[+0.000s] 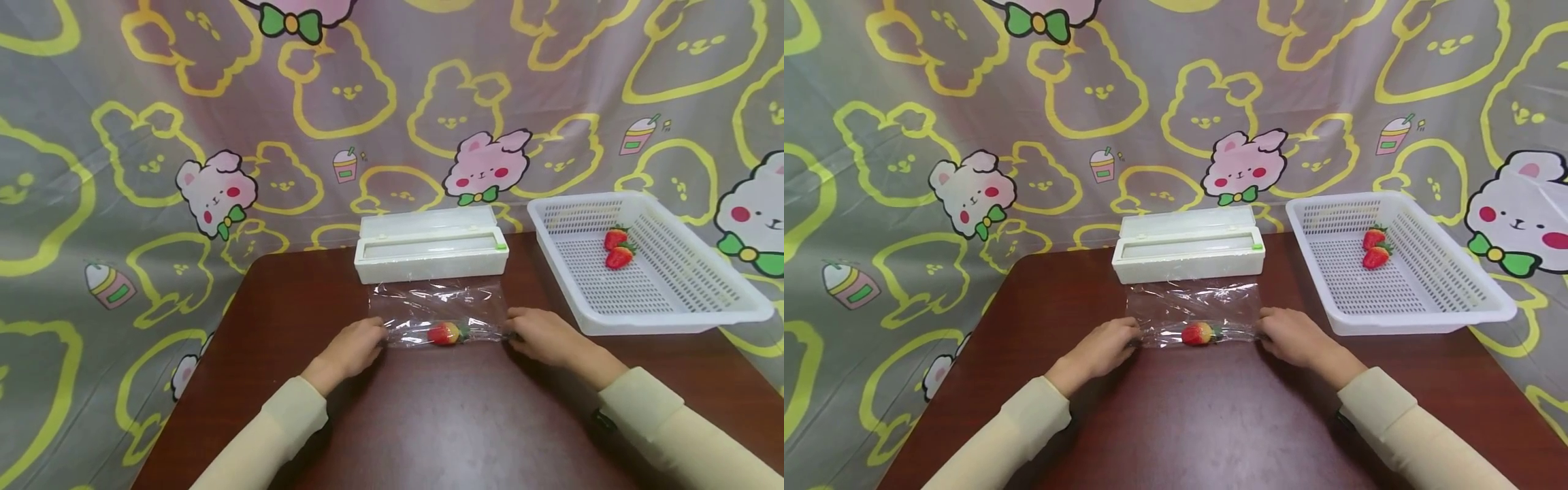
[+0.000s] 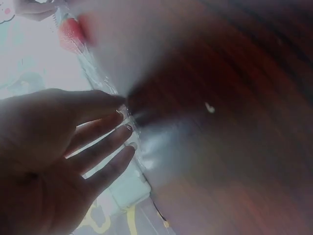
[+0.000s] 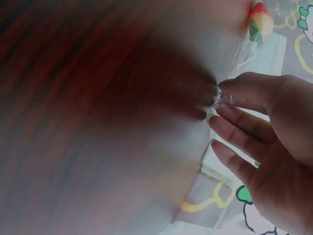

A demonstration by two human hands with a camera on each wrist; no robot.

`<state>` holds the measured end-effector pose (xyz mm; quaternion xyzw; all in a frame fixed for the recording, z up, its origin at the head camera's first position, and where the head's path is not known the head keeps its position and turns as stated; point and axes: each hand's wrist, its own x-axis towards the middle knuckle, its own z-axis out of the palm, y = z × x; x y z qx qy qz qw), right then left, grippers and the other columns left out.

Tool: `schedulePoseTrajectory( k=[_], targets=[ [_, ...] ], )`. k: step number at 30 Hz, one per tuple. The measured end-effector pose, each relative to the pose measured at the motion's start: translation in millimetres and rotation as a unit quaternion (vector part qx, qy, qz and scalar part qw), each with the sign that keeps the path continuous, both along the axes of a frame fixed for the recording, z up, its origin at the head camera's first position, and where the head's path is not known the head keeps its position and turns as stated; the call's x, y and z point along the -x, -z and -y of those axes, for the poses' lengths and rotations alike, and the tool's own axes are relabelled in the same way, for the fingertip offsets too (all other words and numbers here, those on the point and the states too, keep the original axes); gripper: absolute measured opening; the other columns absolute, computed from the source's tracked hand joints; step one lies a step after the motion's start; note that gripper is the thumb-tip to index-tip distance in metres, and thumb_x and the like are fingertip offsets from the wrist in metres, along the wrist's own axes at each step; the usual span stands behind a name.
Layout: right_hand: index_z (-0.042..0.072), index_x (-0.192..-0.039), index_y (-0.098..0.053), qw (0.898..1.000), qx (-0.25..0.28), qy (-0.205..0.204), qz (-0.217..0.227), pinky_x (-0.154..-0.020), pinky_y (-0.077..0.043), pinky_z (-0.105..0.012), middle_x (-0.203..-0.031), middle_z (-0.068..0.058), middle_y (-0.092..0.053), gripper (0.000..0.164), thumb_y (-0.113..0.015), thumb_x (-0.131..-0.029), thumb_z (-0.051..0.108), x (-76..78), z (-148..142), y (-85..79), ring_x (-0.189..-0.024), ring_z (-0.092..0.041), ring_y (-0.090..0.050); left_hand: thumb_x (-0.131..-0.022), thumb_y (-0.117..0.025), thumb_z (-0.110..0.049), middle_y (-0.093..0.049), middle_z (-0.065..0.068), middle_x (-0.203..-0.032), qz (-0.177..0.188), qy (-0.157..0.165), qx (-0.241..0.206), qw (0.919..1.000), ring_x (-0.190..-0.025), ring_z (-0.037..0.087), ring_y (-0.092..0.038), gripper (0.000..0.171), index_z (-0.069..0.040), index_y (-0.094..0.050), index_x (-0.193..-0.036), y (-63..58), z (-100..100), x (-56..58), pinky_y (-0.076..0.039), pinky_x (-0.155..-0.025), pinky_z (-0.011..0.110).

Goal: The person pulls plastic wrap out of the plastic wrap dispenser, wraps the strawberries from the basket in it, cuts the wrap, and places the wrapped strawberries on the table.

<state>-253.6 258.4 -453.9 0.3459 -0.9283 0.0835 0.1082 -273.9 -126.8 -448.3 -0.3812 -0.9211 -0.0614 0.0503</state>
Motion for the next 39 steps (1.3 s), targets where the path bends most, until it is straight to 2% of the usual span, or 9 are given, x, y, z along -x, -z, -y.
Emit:
schedulePoseTrajectory(
  k=[5, 14, 21, 26, 32, 39],
  targets=[
    [0.018, -0.085, -0.075, 0.999, 0.021, 0.020, 0.023, -0.056, -0.049, -0.036, -0.079, 0.010, -0.055, 0.019, -0.080, -0.078, 0.001, 0.9, -2.5, 0.8, -0.067, -0.012, -0.057, -0.084, -0.067, 0.008, -0.065, 0.004, -0.086, -0.001, 0.000, -0.019, 0.9998, -0.079, 0.023, -0.067, 0.020, -0.008, -0.077, -0.090, 0.5, 3.3, 2.4, -0.057, -0.070, 0.041],
    [0.016, -0.085, -0.076, 0.998, 0.047, 0.013, 0.029, -0.059, -0.050, -0.035, -0.076, 0.012, -0.055, 0.016, -0.077, -0.083, 0.001, 3.9, -6.6, 3.2, -0.069, -0.011, -0.059, -0.088, -0.073, 0.005, -0.067, 0.002, -0.082, 0.019, -0.007, -0.085, 0.9962, -0.079, 0.020, -0.068, 0.012, -0.007, -0.075, -0.086, 7.4, 10.9, 7.9, -0.057, -0.074, 0.037],
    [0.020, -0.086, -0.073, 0.996, 0.064, 0.028, 0.055, -0.059, -0.050, -0.036, -0.080, 0.012, -0.057, 0.015, -0.077, -0.086, 0.005, 4.6, -10.9, 2.0, -0.071, -0.011, -0.059, -0.090, -0.070, 0.005, -0.071, 0.004, -0.085, 0.040, 0.008, -0.140, 0.9893, -0.082, 0.019, -0.068, 0.008, -0.003, -0.071, -0.091, 8.8, 18.3, 13.3, -0.057, -0.079, 0.037],
    [0.017, -0.090, -0.072, 0.994, 0.072, 0.033, 0.072, -0.064, -0.053, -0.039, -0.085, 0.011, -0.061, 0.010, -0.075, -0.088, 0.008, 5.7, -13.1, 1.7, -0.078, -0.014, -0.062, -0.094, -0.068, 0.001, -0.073, 0.006, -0.088, 0.064, -0.006, -0.155, 0.9858, -0.085, 0.020, -0.069, 0.005, -0.003, -0.070, -0.094, 5.3, 20.9, 14.6, -0.056, -0.080, 0.039],
    [0.018, -0.091, -0.064, 0.988, 0.089, 0.039, 0.118, -0.066, -0.050, -0.037, -0.084, 0.012, -0.058, 0.010, -0.069, -0.095, 0.010, 9.1, -13.9, -2.8, -0.079, -0.010, -0.057, -0.099, -0.064, -0.001, -0.072, 0.006, -0.089, 0.095, -0.032, -0.162, 0.9817, -0.085, 0.018, -0.067, 0.005, -0.003, -0.068, -0.097, 4.4, 22.1, 17.2, -0.056, -0.080, 0.038],
    [0.015, -0.084, -0.057, 0.981, 0.120, 0.031, 0.146, -0.066, -0.043, -0.032, -0.072, 0.011, -0.047, 0.019, -0.059, -0.101, 0.008, 19.0, -12.0, -1.5, -0.070, -0.009, -0.049, -0.098, -0.062, 0.001, -0.069, 0.006, -0.083, 0.090, -0.038, -0.189, 0.9770, -0.077, 0.014, -0.061, 0.006, -0.002, -0.066, -0.096, 5.5, 22.1, 25.9, -0.054, -0.074, 0.035]
  ],
)
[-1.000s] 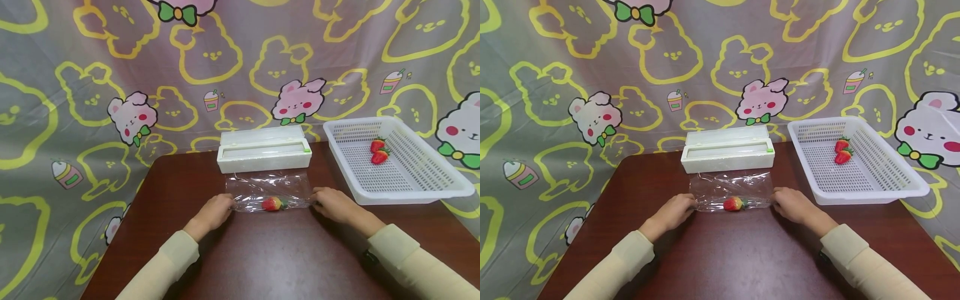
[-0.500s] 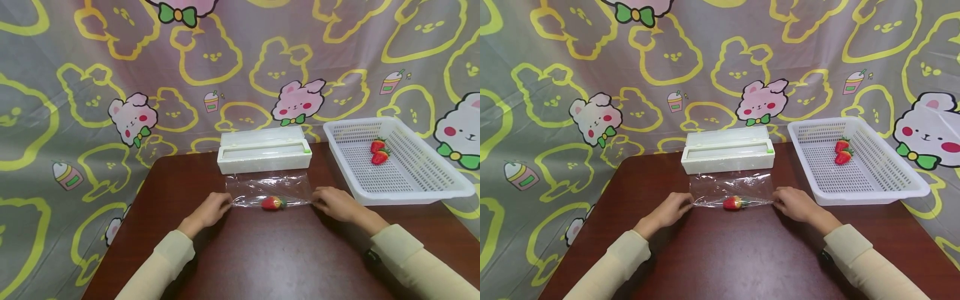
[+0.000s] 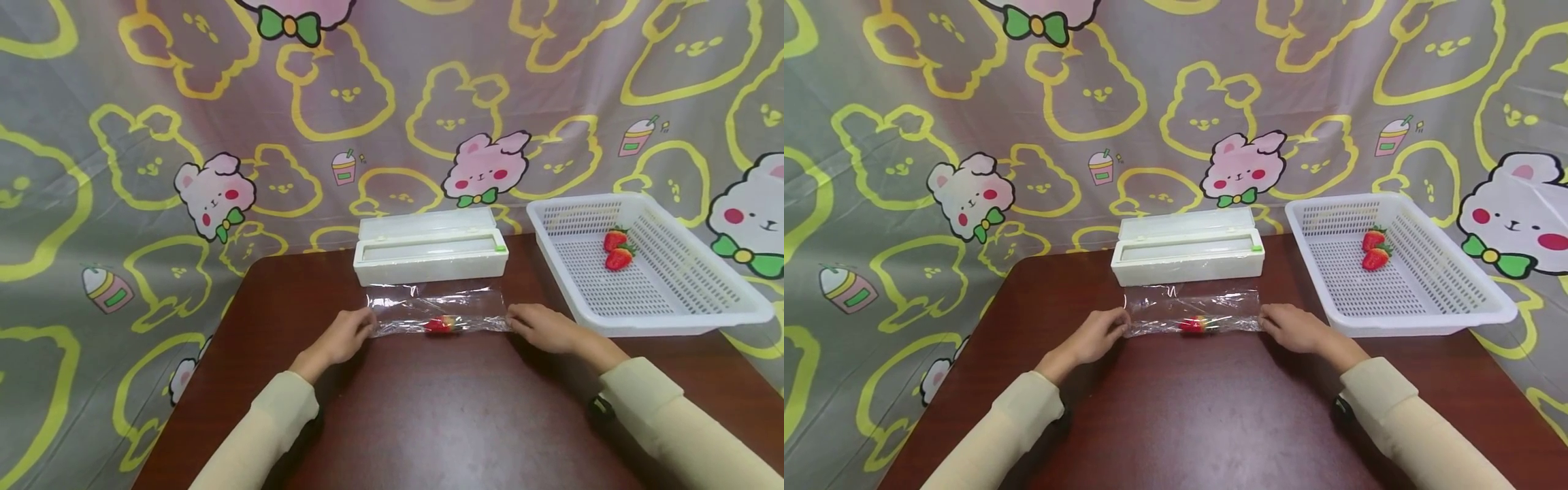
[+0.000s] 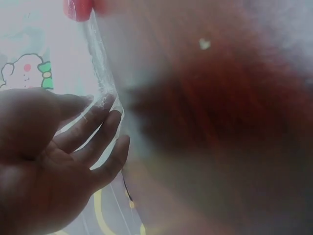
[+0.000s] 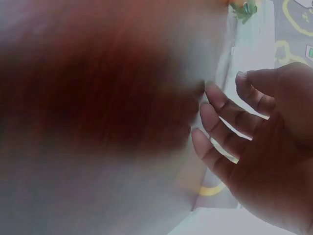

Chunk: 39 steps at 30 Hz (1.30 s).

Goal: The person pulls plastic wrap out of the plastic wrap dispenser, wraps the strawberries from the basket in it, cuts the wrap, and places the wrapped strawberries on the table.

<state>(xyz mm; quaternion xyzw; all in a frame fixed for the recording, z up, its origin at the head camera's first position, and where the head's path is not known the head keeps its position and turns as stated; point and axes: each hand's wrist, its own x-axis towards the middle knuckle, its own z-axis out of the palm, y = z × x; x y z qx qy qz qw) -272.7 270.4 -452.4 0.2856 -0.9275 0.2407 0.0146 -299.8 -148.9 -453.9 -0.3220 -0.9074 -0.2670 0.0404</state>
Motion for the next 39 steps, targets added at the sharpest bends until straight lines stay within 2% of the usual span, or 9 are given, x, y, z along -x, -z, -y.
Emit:
schedulePoseTrajectory(
  k=[7, 12, 14, 19, 24, 30, 34, 37, 39],
  targets=[
    [0.009, -0.083, -0.059, 0.996, 0.014, 0.044, 0.071, -0.064, -0.043, -0.032, -0.069, 0.003, -0.056, 0.026, -0.050, -0.107, 0.013, 15.9, 3.6, -1.6, -0.063, -0.011, -0.051, -0.099, -0.060, 0.001, -0.068, 0.009, -0.082, -0.004, -0.027, 0.009, 0.9996, -0.074, 0.017, -0.060, 0.009, 0.001, -0.068, -0.100, -2.4, -4.6, 13.4, -0.054, -0.073, 0.037],
    [0.009, -0.080, -0.057, 0.994, 0.000, 0.078, 0.083, -0.063, -0.042, -0.034, -0.066, 0.001, -0.055, 0.030, -0.048, -0.108, 0.016, 24.0, 7.3, -2.9, -0.060, -0.014, -0.050, -0.098, -0.059, 0.004, -0.071, 0.011, -0.092, 0.007, -0.046, 0.021, 0.9987, -0.082, 0.022, -0.064, 0.011, 0.001, -0.069, -0.102, -4.4, -9.8, 20.3, -0.055, -0.079, 0.041],
    [0.009, -0.080, -0.056, 0.993, -0.004, 0.088, 0.083, -0.062, -0.043, -0.035, -0.066, 0.001, -0.055, 0.030, -0.047, -0.108, 0.017, 26.9, 8.8, -2.5, -0.061, -0.015, -0.051, -0.097, -0.059, 0.004, -0.070, 0.010, -0.090, 0.012, -0.056, 0.027, 0.9980, -0.083, 0.023, -0.063, 0.011, 0.001, -0.069, -0.102, -4.5, -11.1, 22.7, -0.054, -0.080, 0.042],
    [0.013, -0.079, -0.054, 0.990, -0.031, 0.122, 0.065, -0.063, -0.046, -0.043, -0.070, -0.001, -0.055, 0.030, -0.048, -0.107, 0.021, 33.6, 11.9, 0.7, -0.070, -0.021, -0.058, -0.097, -0.059, 0.003, -0.069, 0.008, -0.088, 0.012, -0.073, 0.044, 0.9963, -0.083, 0.024, -0.062, 0.012, -0.001, -0.069, -0.101, -2.6, -13.5, 29.6, -0.054, -0.080, 0.042],
    [0.013, -0.080, -0.057, 0.987, -0.054, 0.144, 0.051, -0.064, -0.049, -0.053, -0.077, -0.006, -0.061, 0.027, -0.051, -0.104, 0.024, 36.7, 13.1, 5.4, -0.079, -0.033, -0.065, -0.099, -0.061, -0.001, -0.069, 0.005, -0.086, 0.028, -0.094, 0.077, 0.9922, -0.079, 0.020, -0.062, 0.010, -0.005, -0.070, -0.102, 0.5, -17.1, 34.5, -0.054, -0.076, 0.039],
    [0.013, -0.083, -0.059, 0.983, -0.064, 0.165, 0.055, -0.064, -0.049, -0.055, -0.082, -0.010, -0.064, 0.026, -0.052, -0.103, 0.028, 39.3, 13.7, 9.8, -0.082, -0.037, -0.066, -0.098, -0.063, -0.004, -0.065, 0.005, -0.080, 0.025, -0.113, 0.101, 0.9881, -0.072, 0.021, -0.059, 0.006, -0.006, -0.067, -0.095, 1.1, -22.4, 32.5, -0.053, -0.069, 0.042],
    [0.010, -0.094, -0.060, 0.979, -0.066, 0.186, 0.044, -0.065, -0.050, -0.058, -0.089, -0.015, -0.067, 0.027, -0.048, -0.105, 0.032, 38.2, 15.9, 9.0, -0.088, -0.041, -0.067, -0.099, -0.062, -0.010, -0.062, 0.008, -0.083, 0.027, -0.140, 0.117, 0.9829, -0.073, 0.024, -0.060, 0.006, -0.006, -0.065, -0.096, -2.1, -22.6, 29.7, -0.052, -0.067, 0.043],
    [0.007, -0.102, -0.060, 0.978, -0.072, 0.195, 0.011, -0.066, -0.051, -0.058, -0.094, -0.016, -0.067, 0.026, -0.050, -0.104, 0.031, 31.9, 20.8, 4.6, -0.089, -0.041, -0.067, -0.099, -0.063, -0.014, -0.060, 0.010, -0.092, 0.015, -0.157, 0.120, 0.9801, -0.079, 0.026, -0.060, 0.010, -0.005, -0.064, -0.102, -8.1, -21.6, 26.4, -0.052, -0.068, 0.045],
    [0.003, -0.107, -0.061, 0.980, -0.076, 0.180, -0.040, -0.069, -0.051, -0.057, -0.097, -0.017, -0.067, 0.025, -0.056, -0.101, 0.027, 26.9, 26.9, -0.3, -0.091, -0.041, -0.065, -0.099, -0.064, -0.016, -0.060, 0.010, -0.100, -0.002, -0.156, 0.112, 0.9814, -0.085, 0.027, -0.061, 0.016, -0.005, -0.066, -0.110, -13.8, -22.6, 23.5, -0.053, -0.071, 0.046]
  ],
)
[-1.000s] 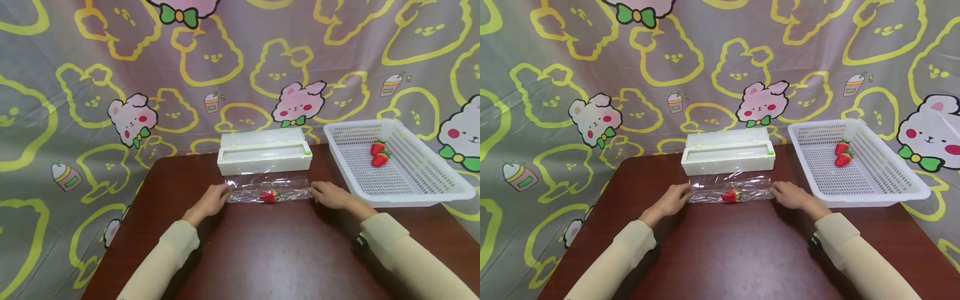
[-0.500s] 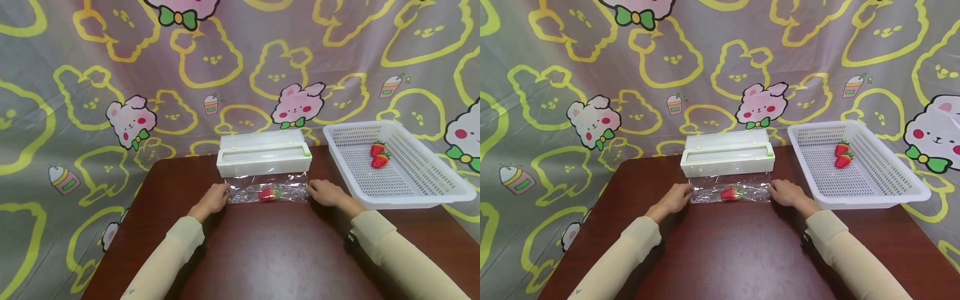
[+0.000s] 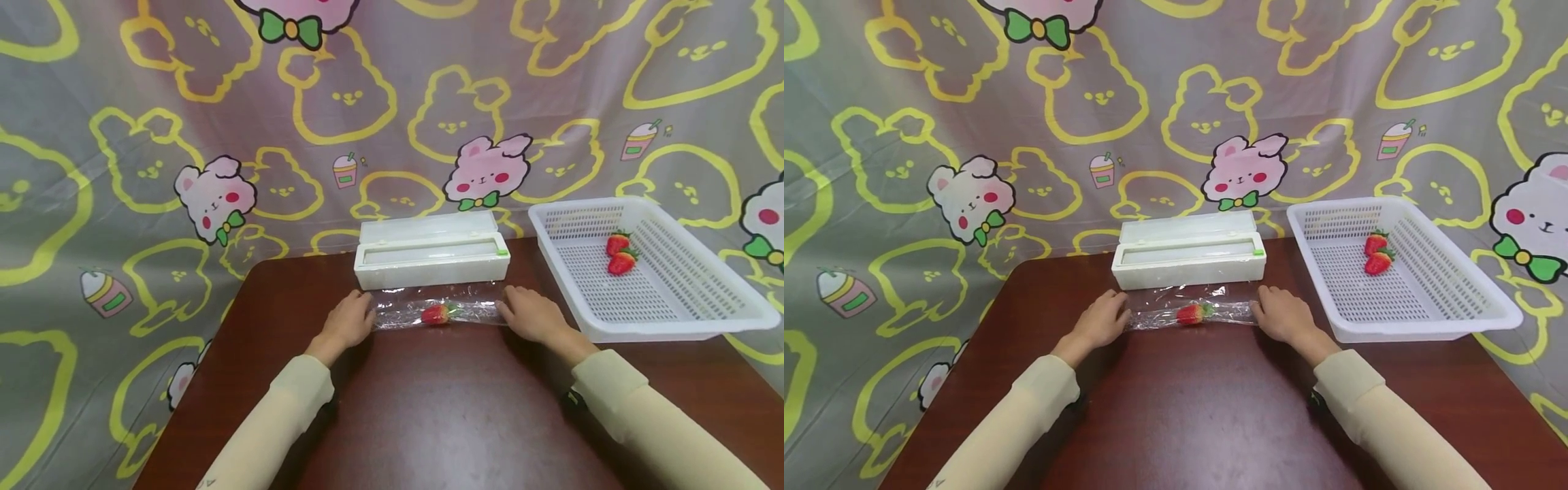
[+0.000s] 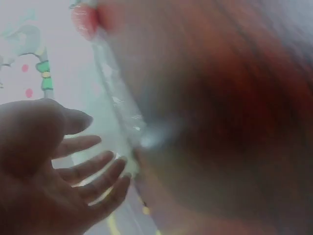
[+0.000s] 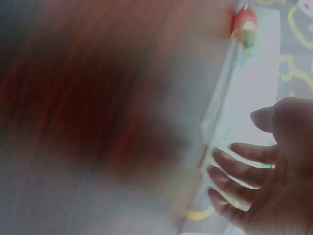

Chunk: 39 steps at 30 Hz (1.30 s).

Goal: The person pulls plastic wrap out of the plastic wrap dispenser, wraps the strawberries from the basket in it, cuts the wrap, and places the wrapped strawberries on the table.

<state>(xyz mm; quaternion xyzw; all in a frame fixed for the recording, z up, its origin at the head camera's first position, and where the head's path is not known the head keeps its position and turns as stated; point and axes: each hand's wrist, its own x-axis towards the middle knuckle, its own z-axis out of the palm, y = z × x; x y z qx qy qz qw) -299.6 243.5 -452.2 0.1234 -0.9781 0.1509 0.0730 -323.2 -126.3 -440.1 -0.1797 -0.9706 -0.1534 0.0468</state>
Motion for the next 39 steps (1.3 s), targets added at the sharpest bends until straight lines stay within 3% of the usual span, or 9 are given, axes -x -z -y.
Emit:
schedulePoseTrajectory(
  k=[2, 5, 8, 10, 15, 20, 27, 39],
  targets=[
    [0.001, -0.111, -0.063, 0.998, -0.011, -0.039, -0.055, -0.073, -0.051, -0.057, -0.101, -0.016, -0.065, 0.025, -0.063, -0.097, 0.021, -4.4, 8.9, -6.0, -0.095, -0.039, -0.063, -0.099, -0.064, -0.015, -0.061, 0.012, -0.106, -0.015, 0.024, -0.016, 0.9995, -0.093, 0.029, -0.062, 0.019, -0.003, -0.067, -0.113, -6.9, -4.5, -3.9, -0.054, -0.078, 0.048],
    [-0.002, -0.117, -0.065, 0.987, -0.014, -0.112, -0.115, -0.079, -0.051, -0.056, -0.108, -0.016, -0.064, 0.030, -0.070, -0.091, 0.013, -7.3, 26.4, -15.9, -0.100, -0.037, -0.061, -0.099, -0.063, -0.011, -0.064, 0.016, -0.109, -0.011, 0.089, -0.053, 0.9945, -0.100, 0.032, -0.064, 0.023, 0.002, -0.068, -0.116, -17.8, -19.0, -9.9, -0.054, -0.086, 0.048],
    [0.000, -0.118, -0.068, 0.982, -0.005, -0.163, -0.097, -0.083, -0.052, -0.053, -0.108, -0.012, -0.064, 0.030, -0.072, -0.091, 0.012, -8.2, 45.0, -22.0, -0.100, -0.031, -0.063, -0.100, -0.061, -0.010, -0.065, 0.017, -0.108, 0.025, 0.148, -0.072, 0.9862, -0.103, 0.033, -0.064, 0.023, 0.005, -0.068, -0.116, -23.8, -38.0, -14.3, -0.054, -0.091, 0.047],
    [0.000, -0.118, -0.068, 0.982, -0.006, -0.175, -0.065, -0.083, -0.054, -0.050, -0.106, -0.010, -0.064, 0.029, -0.071, -0.092, 0.014, -6.4, 54.1, -20.5, -0.097, -0.027, -0.063, -0.101, -0.060, -0.010, -0.065, 0.017, -0.107, 0.043, 0.160, -0.065, 0.9840, -0.103, 0.032, -0.063, 0.024, 0.005, -0.067, -0.117, -20.6, -49.0, -13.5, -0.053, -0.092, 0.046],
    [0.002, -0.118, -0.067, 0.984, -0.019, -0.174, 0.018, -0.082, -0.055, -0.051, -0.106, -0.009, -0.063, 0.029, -0.069, -0.095, 0.020, -1.8, 56.8, -4.6, -0.096, -0.026, -0.063, -0.102, -0.057, -0.014, -0.063, 0.016, -0.109, 0.068, 0.145, -0.037, 0.9864, -0.106, 0.032, -0.061, 0.026, 0.002, -0.064, -0.122, -1.3, -58.3, -6.9, -0.051, -0.094, 0.047],
    [0.007, -0.113, -0.068, 0.982, -0.023, -0.180, 0.052, -0.077, -0.056, -0.049, -0.102, -0.005, -0.059, 0.027, -0.071, -0.095, 0.027, 1.1, 46.0, 3.9, -0.093, -0.023, -0.060, -0.102, -0.058, -0.017, -0.061, 0.015, -0.111, 0.088, 0.128, -0.026, 0.9876, -0.106, 0.030, -0.057, 0.026, -0.002, -0.065, -0.122, 10.1, -43.6, -2.8, -0.049, -0.094, 0.048],
    [0.009, -0.118, -0.067, 0.986, -0.023, -0.153, 0.067, -0.076, -0.055, -0.052, -0.106, -0.008, -0.062, 0.036, -0.074, -0.092, 0.032, 6.9, 27.3, 0.9, -0.098, -0.027, -0.063, -0.102, -0.059, -0.016, -0.063, 0.017, -0.115, 0.095, 0.108, -0.037, 0.9889, -0.107, 0.031, -0.057, 0.028, -0.002, -0.067, -0.125, 9.6, -22.1, 2.0, -0.048, -0.096, 0.048],
    [0.011, -0.100, -0.063, 0.993, -0.040, -0.081, 0.074, -0.062, -0.050, -0.046, -0.086, -0.001, -0.059, 0.037, -0.077, -0.088, 0.043, 1.5, 3.9, 2.0, -0.081, -0.022, -0.059, -0.099, -0.061, -0.010, -0.064, 0.017, -0.109, 0.093, 0.086, -0.042, 0.9911, -0.105, 0.032, -0.060, 0.025, 0.002, -0.068, -0.120, 7.5, 0.0, -4.2, -0.049, -0.096, 0.049]
  ],
)
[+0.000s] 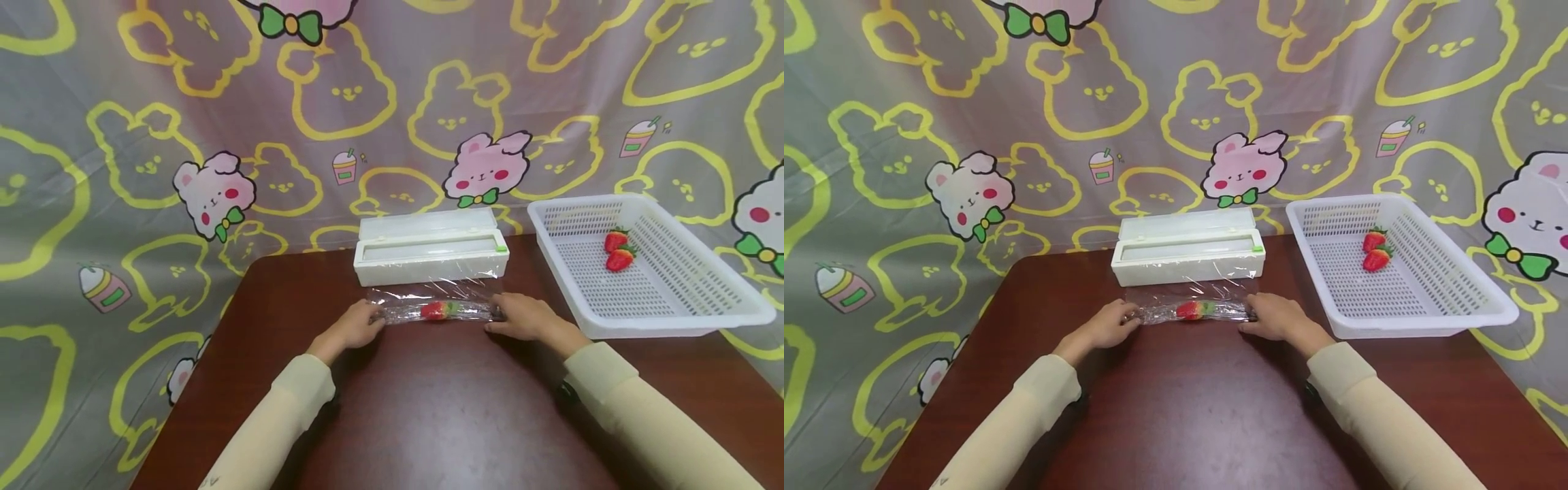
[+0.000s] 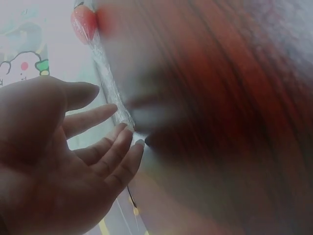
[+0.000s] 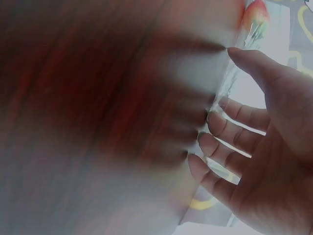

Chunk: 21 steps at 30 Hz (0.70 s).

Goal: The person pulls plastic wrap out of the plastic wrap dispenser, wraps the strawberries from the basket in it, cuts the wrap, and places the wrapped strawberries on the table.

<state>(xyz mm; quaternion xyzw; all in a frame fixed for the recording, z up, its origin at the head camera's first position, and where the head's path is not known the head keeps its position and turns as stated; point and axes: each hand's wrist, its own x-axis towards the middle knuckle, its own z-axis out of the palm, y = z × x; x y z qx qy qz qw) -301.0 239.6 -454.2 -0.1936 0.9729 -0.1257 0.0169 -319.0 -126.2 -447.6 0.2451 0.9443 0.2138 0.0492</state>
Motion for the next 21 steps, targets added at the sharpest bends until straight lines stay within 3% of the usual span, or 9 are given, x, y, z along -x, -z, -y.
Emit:
schedulePoseTrajectory(
  k=[7, 11, 21],
  targets=[
    [0.014, -0.089, -0.058, 1.000, 0.019, 0.015, -0.004, -0.055, -0.041, -0.038, -0.077, 0.001, -0.053, 0.034, -0.076, -0.088, 0.042, -2.8, -11.2, 2.6, -0.072, -0.018, -0.052, -0.098, -0.064, -0.011, -0.061, 0.013, -0.097, -0.008, -0.023, 0.004, 0.9997, -0.092, 0.028, -0.058, 0.022, 0.000, -0.069, -0.117, -1.8, 10.1, -3.4, -0.050, -0.086, 0.047],
    [0.014, -0.088, -0.059, 0.999, 0.026, 0.021, -0.012, -0.056, -0.043, -0.039, -0.077, 0.001, -0.055, 0.032, -0.077, -0.088, 0.040, -3.7, -14.4, 3.4, -0.072, -0.018, -0.053, -0.098, -0.065, -0.012, -0.058, 0.010, -0.090, -0.012, -0.025, 0.016, 0.9995, -0.084, 0.024, -0.053, 0.022, -0.001, -0.069, -0.116, -0.6, 15.4, -2.7, -0.048, -0.077, 0.043],
    [0.013, -0.089, -0.060, 0.999, 0.016, 0.033, 0.006, -0.060, -0.048, -0.044, -0.081, -0.001, -0.059, 0.033, -0.075, -0.089, 0.042, -5.7, -13.2, 0.4, -0.075, -0.020, -0.058, -0.097, -0.066, -0.013, -0.059, 0.009, -0.092, -0.010, -0.030, 0.024, 0.9992, -0.084, 0.023, -0.054, 0.027, 0.000, -0.068, -0.120, -0.8, 20.6, -8.0, -0.048, -0.077, 0.042]
  ],
)
